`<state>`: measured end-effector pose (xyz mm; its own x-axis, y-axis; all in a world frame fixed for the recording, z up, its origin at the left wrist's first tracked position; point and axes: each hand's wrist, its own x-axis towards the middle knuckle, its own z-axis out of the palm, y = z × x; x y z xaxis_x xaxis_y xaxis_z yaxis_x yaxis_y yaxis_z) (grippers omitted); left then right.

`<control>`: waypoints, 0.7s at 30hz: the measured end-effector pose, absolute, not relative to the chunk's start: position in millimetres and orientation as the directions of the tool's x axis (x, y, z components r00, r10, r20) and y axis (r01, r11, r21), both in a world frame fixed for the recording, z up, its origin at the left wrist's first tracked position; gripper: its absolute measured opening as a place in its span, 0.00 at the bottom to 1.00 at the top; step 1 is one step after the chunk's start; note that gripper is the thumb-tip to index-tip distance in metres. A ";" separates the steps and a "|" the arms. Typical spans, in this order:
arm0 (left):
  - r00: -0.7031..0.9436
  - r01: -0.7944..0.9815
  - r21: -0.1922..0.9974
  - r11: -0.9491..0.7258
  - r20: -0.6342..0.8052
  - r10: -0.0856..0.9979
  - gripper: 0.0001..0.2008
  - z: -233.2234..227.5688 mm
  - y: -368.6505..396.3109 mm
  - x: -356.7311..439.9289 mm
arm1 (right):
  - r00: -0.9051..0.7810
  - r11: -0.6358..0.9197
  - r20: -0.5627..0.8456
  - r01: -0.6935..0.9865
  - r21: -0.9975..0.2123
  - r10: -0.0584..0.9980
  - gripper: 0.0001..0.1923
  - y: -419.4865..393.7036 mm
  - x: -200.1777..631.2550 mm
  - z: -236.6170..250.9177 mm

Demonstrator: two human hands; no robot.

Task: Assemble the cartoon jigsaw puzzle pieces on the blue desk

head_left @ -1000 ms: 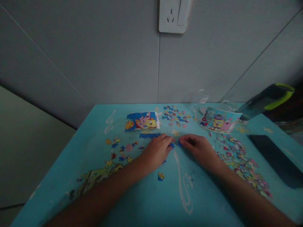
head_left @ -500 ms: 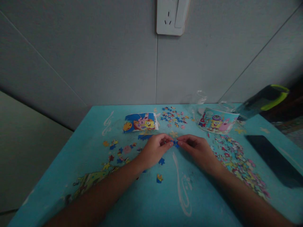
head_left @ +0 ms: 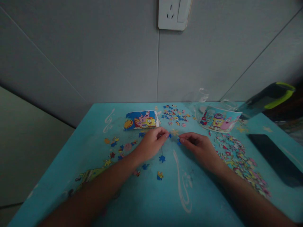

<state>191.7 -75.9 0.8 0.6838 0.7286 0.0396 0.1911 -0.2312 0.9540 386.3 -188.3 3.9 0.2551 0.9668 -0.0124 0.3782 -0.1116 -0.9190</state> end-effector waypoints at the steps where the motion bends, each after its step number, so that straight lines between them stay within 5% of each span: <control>1: 0.681 0.192 0.953 -0.234 0.043 0.731 0.09 2.5 -74.2 191.0 | 0.252 -0.114 -0.017 0.374 -0.921 0.968 0.15 -188.4 386.4 3.8; 21: 0.785 0.260 0.804 -0.534 0.146 0.602 0.11 -7.4 -77.3 190.1 | 0.225 -0.085 0.017 0.435 -0.896 0.974 0.19 -188.0 390.0 0.6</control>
<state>190.1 -77.3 -7.4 0.7853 0.6018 0.1458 0.2602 -0.5343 0.8042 390.0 -188.0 0.6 0.2251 0.9742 0.0170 0.4350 -0.0849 -0.8964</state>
